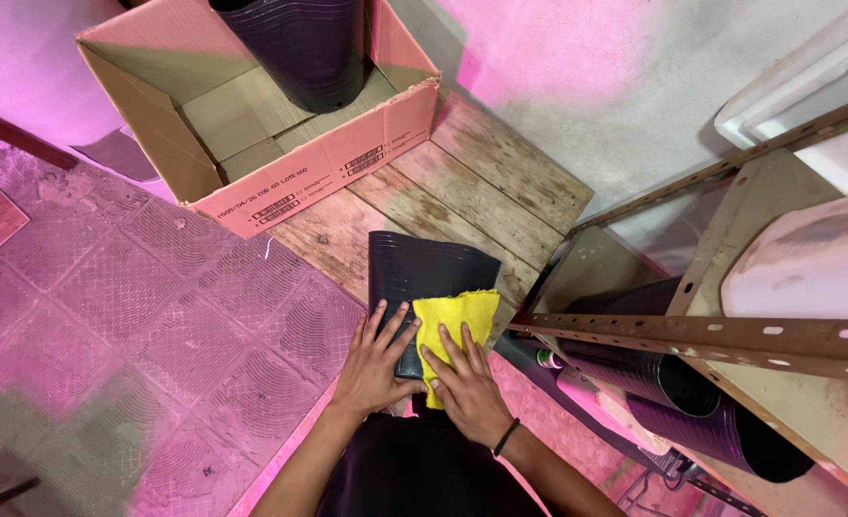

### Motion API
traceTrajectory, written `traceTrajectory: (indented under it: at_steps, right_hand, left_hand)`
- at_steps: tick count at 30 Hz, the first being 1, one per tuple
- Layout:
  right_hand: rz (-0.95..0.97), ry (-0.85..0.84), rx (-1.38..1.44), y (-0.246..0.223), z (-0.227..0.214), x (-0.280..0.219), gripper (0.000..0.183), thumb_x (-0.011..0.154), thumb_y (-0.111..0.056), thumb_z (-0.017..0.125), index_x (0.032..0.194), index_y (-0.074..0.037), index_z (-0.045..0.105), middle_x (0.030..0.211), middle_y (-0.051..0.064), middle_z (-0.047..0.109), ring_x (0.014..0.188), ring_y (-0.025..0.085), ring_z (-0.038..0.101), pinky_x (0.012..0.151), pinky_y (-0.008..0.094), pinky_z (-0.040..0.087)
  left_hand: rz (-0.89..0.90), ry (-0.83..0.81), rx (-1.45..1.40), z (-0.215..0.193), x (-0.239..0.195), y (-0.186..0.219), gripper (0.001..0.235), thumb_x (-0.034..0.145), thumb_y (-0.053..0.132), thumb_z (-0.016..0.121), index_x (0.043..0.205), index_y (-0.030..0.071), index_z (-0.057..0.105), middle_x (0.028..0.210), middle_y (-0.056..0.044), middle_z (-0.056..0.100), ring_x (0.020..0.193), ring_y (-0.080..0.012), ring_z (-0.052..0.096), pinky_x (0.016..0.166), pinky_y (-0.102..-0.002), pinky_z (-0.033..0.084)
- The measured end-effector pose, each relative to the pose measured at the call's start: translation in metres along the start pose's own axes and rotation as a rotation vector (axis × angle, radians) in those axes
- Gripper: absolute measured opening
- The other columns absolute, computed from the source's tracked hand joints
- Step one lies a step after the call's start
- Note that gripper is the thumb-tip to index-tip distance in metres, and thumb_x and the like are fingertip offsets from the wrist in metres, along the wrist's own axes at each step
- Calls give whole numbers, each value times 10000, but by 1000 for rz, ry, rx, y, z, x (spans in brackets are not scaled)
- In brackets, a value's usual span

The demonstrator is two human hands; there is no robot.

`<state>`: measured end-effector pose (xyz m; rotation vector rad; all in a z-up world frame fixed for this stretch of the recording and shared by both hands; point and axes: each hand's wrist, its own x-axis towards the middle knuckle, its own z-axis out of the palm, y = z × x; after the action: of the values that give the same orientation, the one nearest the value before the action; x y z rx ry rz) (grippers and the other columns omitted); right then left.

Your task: The person picks up black plastic nursery pots from a box and wipes both the interior and exterior surfaces with a yellow cloth before placing them on a shelf.

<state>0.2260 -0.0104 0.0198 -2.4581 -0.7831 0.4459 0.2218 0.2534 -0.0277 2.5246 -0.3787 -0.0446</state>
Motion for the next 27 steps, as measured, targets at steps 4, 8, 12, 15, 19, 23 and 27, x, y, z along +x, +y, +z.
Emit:
traceTrajectory:
  at_steps: [4,8,12,15,19,23,27]
  right_hand:
    - [23,63,-56,48,20,48,645,1250,-458,566,1884,-349,515,2012,150,272,1799,639,91,1347,797,309]
    - [210,210,114,76,25,88,689,1292,-580,407,1914,-283,442,1983,175,285,1817,574,86,1453,760,181]
    - [147,99,110,-23,16,40,621,1293,-432,476,1903,-315,467,2048,160,150,1811,639,-7,1362,835,258]
    - [153,214,374,-46,31,8,635,1278,-334,549,1898,-328,408,2066,41,88,1901,472,-77,1480,745,160]
    - [409,244,599,-19,35,46,809,1205,-687,384,1925,-333,280,2079,61,-19,1918,344,12,1472,665,231]
    - [361,264,657,-27,5,52,862,1202,-693,376,1944,-300,179,2079,48,-61,1921,324,-35,1485,683,155]
    - [153,377,369,-42,-43,11,716,1286,-554,391,1932,-268,272,2069,180,72,1915,446,80,1485,705,212]
  left_hand:
    - [0,-1,-49,-5,-3,-12,1314,802,961,871,1861,271,513,1974,-124,408,1814,-543,260,1396,-795,292]
    - [-15,58,-58,-5,-5,-23,1271,843,943,823,1854,234,519,1977,-150,405,1807,-560,295,1361,-827,346]
    - [-53,108,-105,-5,-12,-47,1265,876,952,748,1874,222,481,2000,-160,364,1818,-544,292,1349,-832,369]
    - [-81,115,-135,-10,-23,-54,1237,1002,1014,368,1915,181,373,2039,-154,255,1879,-454,240,1419,-762,269]
    - [-150,120,-226,-9,-26,-58,1257,1004,1014,327,1938,175,288,2053,-139,180,1884,-455,197,1475,-703,195]
    - [-111,248,-356,-8,-21,-43,1270,1043,1037,230,1936,133,262,2036,-210,210,1881,-478,224,1487,-711,221]
    - [43,183,-368,1,-14,-11,1270,1100,1020,5,1943,70,27,2052,-217,70,1906,-368,154,1556,-601,185]
